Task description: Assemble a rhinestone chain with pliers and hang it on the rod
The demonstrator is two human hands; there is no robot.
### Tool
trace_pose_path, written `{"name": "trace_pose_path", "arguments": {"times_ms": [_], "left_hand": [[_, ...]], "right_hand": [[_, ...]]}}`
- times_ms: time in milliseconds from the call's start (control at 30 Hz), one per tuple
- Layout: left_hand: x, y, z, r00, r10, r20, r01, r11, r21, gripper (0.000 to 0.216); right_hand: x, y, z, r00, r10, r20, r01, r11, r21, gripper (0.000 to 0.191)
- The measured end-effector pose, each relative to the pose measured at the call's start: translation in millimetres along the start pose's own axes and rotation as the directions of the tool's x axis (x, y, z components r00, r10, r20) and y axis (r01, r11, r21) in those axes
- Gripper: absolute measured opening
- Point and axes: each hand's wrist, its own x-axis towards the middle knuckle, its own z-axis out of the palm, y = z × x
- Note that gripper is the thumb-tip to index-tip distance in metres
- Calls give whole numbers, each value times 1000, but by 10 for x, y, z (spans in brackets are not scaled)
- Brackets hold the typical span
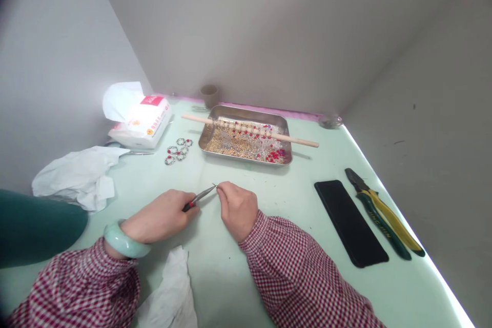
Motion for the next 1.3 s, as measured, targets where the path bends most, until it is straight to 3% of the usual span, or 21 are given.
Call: {"name": "trace_pose_path", "arguments": {"times_ms": [167, 333, 533, 1067, 1300], "left_hand": [[14, 7, -32, 999, 45, 24, -41, 989, -144, 23], [0, -6, -74, 996, 59, 67, -43, 975, -218, 24], [-3, -30, -79, 993, 77, 95, -52, 970, -237, 24], [2, -53, -82, 989, 94, 117, -60, 963, -263, 27], [-1, -53, -68, 993, 96, 75, -70, 956, -285, 26]], "right_hand": [[63, 14, -18, 980, 184, 71, -197, 901, 385, 17], [59, 38, -22, 966, 226, 122, -256, 813, 523, 17], [53, 47, -11, 962, 239, 129, -270, 776, 570, 18], [41, 30, -19, 969, 217, 120, -247, 799, 548, 17], [41, 10, -27, 976, 191, 103, -217, 830, 513, 16]]}}
